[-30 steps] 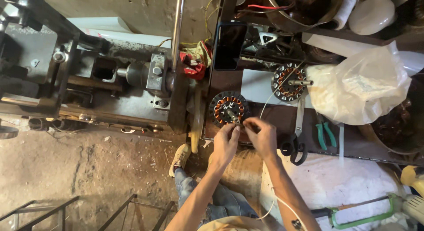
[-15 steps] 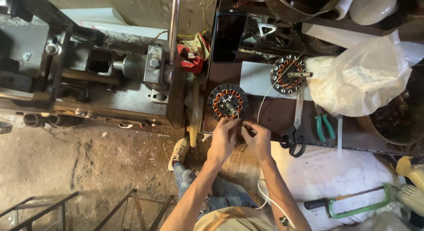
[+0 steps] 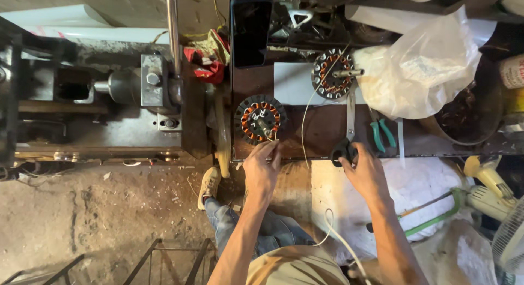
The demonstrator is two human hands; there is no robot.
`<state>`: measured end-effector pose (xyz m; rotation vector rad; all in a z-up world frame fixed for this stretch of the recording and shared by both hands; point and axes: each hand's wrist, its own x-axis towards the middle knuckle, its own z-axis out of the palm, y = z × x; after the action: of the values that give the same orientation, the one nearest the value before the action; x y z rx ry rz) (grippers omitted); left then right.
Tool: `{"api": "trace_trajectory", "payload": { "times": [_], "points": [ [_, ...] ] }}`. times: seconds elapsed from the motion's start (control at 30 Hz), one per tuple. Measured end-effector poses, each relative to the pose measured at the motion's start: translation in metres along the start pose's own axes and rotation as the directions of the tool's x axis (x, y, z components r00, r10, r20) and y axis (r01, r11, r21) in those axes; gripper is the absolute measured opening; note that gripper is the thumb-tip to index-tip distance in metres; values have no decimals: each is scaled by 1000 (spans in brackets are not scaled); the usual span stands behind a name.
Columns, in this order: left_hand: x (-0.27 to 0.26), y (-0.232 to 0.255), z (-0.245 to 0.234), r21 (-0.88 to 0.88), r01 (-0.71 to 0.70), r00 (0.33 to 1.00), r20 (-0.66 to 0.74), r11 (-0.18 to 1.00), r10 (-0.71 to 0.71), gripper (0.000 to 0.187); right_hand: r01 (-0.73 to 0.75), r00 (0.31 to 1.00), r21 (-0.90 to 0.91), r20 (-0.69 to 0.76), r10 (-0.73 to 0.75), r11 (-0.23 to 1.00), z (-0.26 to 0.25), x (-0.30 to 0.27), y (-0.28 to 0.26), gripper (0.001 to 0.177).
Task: The person works on a circular electrical component, likely a motor stator, using a screwdriver to adjust parts and scissors to cut a white strip. They also handle a small white rectangular object and a thin wire, placing items on a cluttered workbench.
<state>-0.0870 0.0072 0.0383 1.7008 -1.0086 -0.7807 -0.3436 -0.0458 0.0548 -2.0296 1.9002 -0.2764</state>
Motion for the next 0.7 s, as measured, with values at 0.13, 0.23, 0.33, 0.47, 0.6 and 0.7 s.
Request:
{"api": "trace_trajectory", "payload": {
  "times": [0.13,0.23,0.33,0.47,0.6,0.7],
  "points": [
    [-1,-8,2,-66,201,978,63,977,-197,20,19,998,-49,-60,-22,999,17,3,12,70],
    [-2,-13,5,-116,119,993,14,986,-118,18,-170,985,9,20,170,985,22,2,22,72],
    [-1,-15,9,-106,98,995,10,990,-97,17,-230,973,551,117,198,802,24,-11,35,66],
    [-2,-14,9,-124,94,996,13,988,-93,16,-338,936,907,293,197,253,45,-61,37,60],
    [-2,-13,11,-140,142,990,22,980,-140,17,-346,906,824,418,-70,449,67,-97,31,77],
    [-2,-14,13,-135,133,991,1,982,-135,17,-265,879,791,433,-200,551,81,-99,21,85]
  ]
}}
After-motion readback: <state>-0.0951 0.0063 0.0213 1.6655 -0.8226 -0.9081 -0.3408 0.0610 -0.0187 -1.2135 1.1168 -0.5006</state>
